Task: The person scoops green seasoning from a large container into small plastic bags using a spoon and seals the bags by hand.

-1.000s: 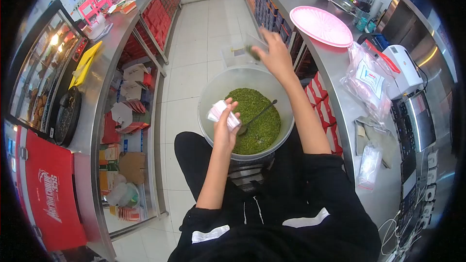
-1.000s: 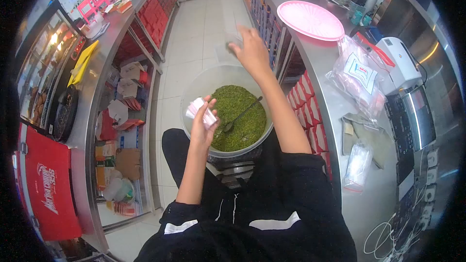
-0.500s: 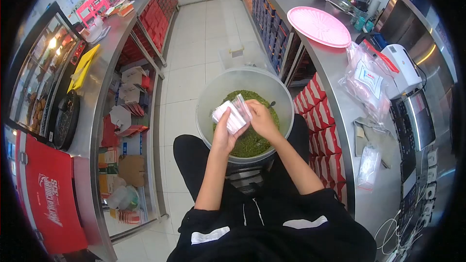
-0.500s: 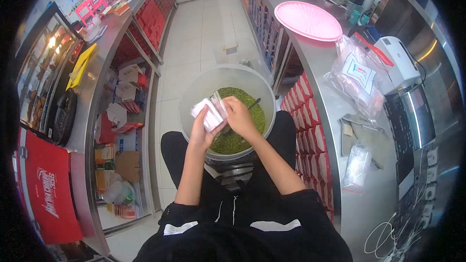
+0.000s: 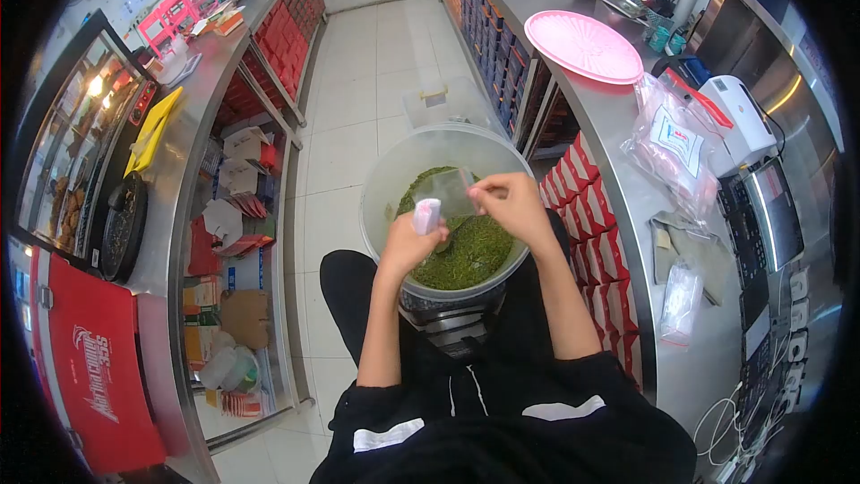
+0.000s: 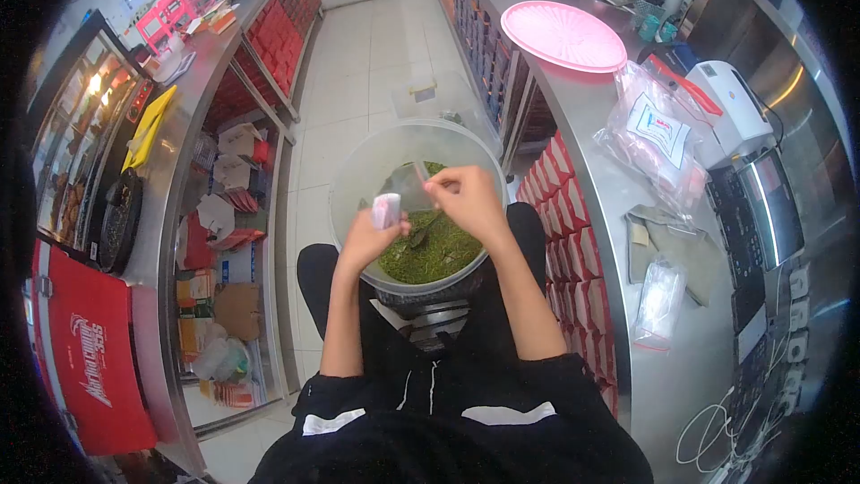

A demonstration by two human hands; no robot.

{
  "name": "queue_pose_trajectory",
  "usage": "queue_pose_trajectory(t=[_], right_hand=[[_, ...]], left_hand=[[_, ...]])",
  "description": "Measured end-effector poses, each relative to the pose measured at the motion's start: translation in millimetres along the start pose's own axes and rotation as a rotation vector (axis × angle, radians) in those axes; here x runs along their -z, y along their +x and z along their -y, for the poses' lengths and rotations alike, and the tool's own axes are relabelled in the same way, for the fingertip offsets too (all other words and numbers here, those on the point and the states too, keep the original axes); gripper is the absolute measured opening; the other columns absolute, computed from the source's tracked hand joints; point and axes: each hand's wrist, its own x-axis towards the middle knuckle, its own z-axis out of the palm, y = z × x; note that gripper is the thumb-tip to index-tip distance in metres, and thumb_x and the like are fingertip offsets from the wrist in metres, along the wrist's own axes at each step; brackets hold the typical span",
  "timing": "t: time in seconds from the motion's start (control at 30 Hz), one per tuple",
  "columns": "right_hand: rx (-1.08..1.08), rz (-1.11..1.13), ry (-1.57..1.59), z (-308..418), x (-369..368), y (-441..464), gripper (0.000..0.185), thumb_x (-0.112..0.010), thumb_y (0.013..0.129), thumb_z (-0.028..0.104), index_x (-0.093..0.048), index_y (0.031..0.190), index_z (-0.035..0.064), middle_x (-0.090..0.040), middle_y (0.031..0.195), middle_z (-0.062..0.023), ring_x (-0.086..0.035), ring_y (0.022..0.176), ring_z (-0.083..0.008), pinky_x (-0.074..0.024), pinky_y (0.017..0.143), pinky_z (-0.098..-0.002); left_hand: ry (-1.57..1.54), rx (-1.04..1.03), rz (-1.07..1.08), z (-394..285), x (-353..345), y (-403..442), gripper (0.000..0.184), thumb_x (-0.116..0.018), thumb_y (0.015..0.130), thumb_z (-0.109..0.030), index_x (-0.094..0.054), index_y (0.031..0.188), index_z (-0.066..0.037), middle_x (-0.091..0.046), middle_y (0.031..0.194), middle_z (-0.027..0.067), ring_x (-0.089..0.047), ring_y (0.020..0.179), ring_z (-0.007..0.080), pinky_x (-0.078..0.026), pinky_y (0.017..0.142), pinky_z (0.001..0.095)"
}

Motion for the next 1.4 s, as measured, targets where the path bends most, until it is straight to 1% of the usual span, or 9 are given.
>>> queue_pose_trajectory(t=[0.1, 0.17, 0.5, 0.63, 0.7, 0.87, 1.17, 1.27, 1.4], right_hand=[[-0.007, -0.149, 0.012, -1.2, 1.7, -1.0, 0.011, -0.065, 0.071, 0.011, -0.067, 0.076, 0.001, -0.062, 0.06, -0.0096, -0.059, 0.053, -0.0123, -0.0451, 0.052, -0.0252], [0.026, -0.092, -0.053, -5.6, -12.1, -5.6, 0.013, -0.067, 0.069, 0.011, -0.065, 0.072, -0.0019, -0.061, 0.058, -0.0087, -0.058, 0.05, -0.0115, -0.044, 0.05, -0.0239], [-0.084, 0.237, 0.417, -13.1, -38.1, -15.0, 0.007, -0.061, 0.075, 0.004, -0.056, 0.071, 0.0017, -0.056, 0.059, -0.0029, -0.053, 0.051, -0.0077, -0.0374, 0.044, -0.0223], [0.39, -0.018, -0.055, -13.2, -61.8, -23.9, 0.021, -0.047, 0.083, 0.013, -0.05, 0.072, -0.0043, -0.051, 0.056, -0.0141, -0.053, 0.052, -0.0218, -0.0403, 0.05, -0.0333], [0.325, 0.017, -0.038, -8.6, -62.9, -33.4, 0.027, -0.038, 0.085, 0.014, -0.048, 0.071, -0.0057, -0.047, 0.056, -0.0178, -0.049, 0.052, -0.0283, -0.0399, 0.053, -0.0363], [0.142, -0.032, 0.372, -9.8, -69.6, -33.3, 0.024, -0.04, 0.085, 0.012, -0.045, 0.069, -0.0045, -0.049, 0.057, -0.0134, -0.047, 0.05, -0.0225, -0.0394, 0.052, -0.0323], [0.48, 0.06, -0.142, -2.6, -26.3, -20.5, 0.01, -0.055, 0.073, 0.005, -0.047, 0.071, -0.0015, -0.049, 0.068, -0.0102, -0.05, 0.058, -0.0185, -0.0402, 0.054, -0.0301], [0.277, -0.093, -0.173, -3.9, -11.8, -14.8, 0.011, -0.058, 0.072, 0.006, -0.05, 0.071, -0.0015, -0.048, 0.067, -0.0093, -0.049, 0.057, -0.0177, -0.04, 0.054, -0.0295], [0.234, -0.057, -0.049, 5.3, -16.7, -17.8, 0.012, -0.06, 0.074, 0.009, -0.053, 0.073, -0.0007, -0.048, 0.064, -0.0081, -0.048, 0.057, -0.0152, -0.0387, 0.053, -0.0275]], left_hand=[[0.025, 0.113, -0.105, 8.3, -7.2, -2.4, 0.012, -0.059, 0.075, -0.012, -0.06, 0.08, -0.001, -0.062, 0.068, 0.0037, -0.058, 0.062, 0.0124, -0.045, 0.056, 0.0242], [-0.419, 0.17, -0.218, -17.9, -9.2, -9.9, 0.015, -0.062, 0.077, -0.018, -0.06, 0.078, -0.003, -0.058, 0.065, 0.0012, -0.054, 0.056, 0.0084, -0.042, 0.05, 0.0213], [-0.43, 0.143, -0.149, -21.9, -2.0, -20.6, 0.016, -0.059, 0.081, -0.02, -0.056, 0.076, -0.005, -0.052, 0.062, -0.0013, -0.047, 0.053, 0.0057, -0.034, 0.046, 0.0207], [0.105, -0.282, -0.273, -26.0, -8.6, -21.2, 0.017, -0.052, 0.083, -0.014, -0.054, 0.074, 0.001, -0.052, 0.06, 0.0027, -0.051, 0.054, 0.0126, -0.041, 0.049, 0.0292], [0.204, -0.383, -0.28, -25.2, -16.1, -21.2, 0.018, -0.049, 0.084, -0.012, -0.052, 0.073, 0.002, -0.051, 0.059, 0.0037, -0.05, 0.054, 0.0136, -0.041, 0.05, 0.0302], [-0.752, -0.063, -0.311, -17.6, -31.3, -22.4, 0.018, -0.054, 0.082, -0.01, -0.048, 0.068, 0.0, -0.051, 0.06, 0.0024, -0.049, 0.054, 0.0126, -0.04, 0.05, 0.0289], [0.159, -0.307, -0.319, -48.8, -12.0, -28.6, 0.012, -0.059, 0.076, -0.009, -0.051, 0.075, 0.0, -0.052, 0.061, 0.0084, -0.051, 0.056, 0.014, -0.043, 0.054, 0.0301], [0.265, -0.184, -0.472, -40.0, -0.3, -25.5, 0.013, -0.062, 0.075, -0.01, -0.053, 0.073, -0.001, -0.053, 0.061, 0.0053, -0.05, 0.058, 0.0119, -0.041, 0.054, 0.0281], [-0.27, 0.028, -0.219, -46.1, 3.1, -26.9, 0.019, -0.066, 0.076, -0.016, -0.054, 0.07, -0.004, -0.052, 0.064, -0.0029, -0.046, 0.059, 0.0052, -0.038, 0.052, 0.0233]])
